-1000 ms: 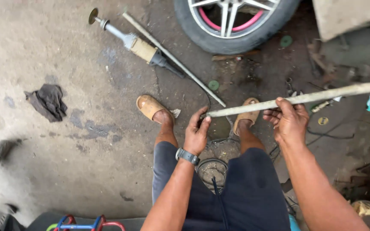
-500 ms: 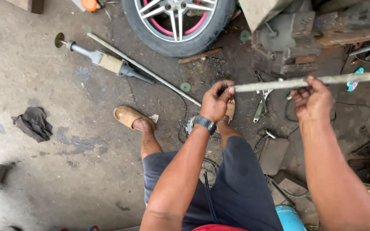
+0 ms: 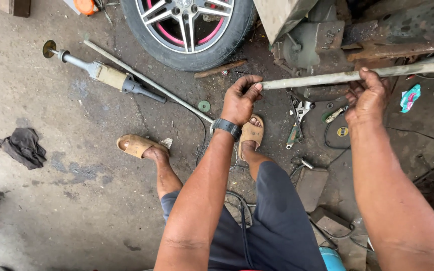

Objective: Cutting a metal pipe using an electric angle grinder in a workshop environment.

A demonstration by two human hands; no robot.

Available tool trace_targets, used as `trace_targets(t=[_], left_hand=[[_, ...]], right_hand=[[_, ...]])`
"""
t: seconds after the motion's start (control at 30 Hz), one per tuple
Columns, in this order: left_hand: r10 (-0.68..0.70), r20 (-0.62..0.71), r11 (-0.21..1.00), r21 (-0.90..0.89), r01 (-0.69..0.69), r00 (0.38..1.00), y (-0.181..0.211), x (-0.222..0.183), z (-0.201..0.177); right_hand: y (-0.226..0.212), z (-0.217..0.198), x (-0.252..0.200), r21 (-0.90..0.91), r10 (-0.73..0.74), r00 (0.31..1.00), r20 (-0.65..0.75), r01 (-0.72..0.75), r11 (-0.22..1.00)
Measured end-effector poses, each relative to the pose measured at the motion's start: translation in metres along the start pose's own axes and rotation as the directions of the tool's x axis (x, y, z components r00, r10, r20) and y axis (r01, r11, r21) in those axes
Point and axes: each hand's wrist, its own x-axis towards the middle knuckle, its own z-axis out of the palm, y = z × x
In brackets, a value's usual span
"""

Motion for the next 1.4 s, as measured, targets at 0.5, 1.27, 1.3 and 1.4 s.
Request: trace_targets(t=[0.5,1.27,1.3,1.4], left_hand=[[-0.255,0.108,0.807,0.571,0.150,0.961,0.086,-0.011,-0.016],[-0.359,0.264,-0.060,0.951,-0.304,0.895,0.036,0.054,0.006],[-0.362,0.267,-0.061,0.949,-0.308,0.893,0.034,0.056,0.004],[-0.304,0.324,-0.026,0.937,-0.348,0.896,0.024,0.059,-0.002]], right_hand=[[0.044,-0.002,0.021,0.173,0.119,0.993,0.022,-0.121,0.977],[0.071,-0.013,0.038,0.130,0.013,0.992,0.127,-0.030,0.991],[0.070,-0.011,0.037,0.131,0.015,0.992,0.123,-0.032,0.991],[0.069,-0.010,0.034,0.180,0.028,0.989,0.143,-0.054,0.982]])
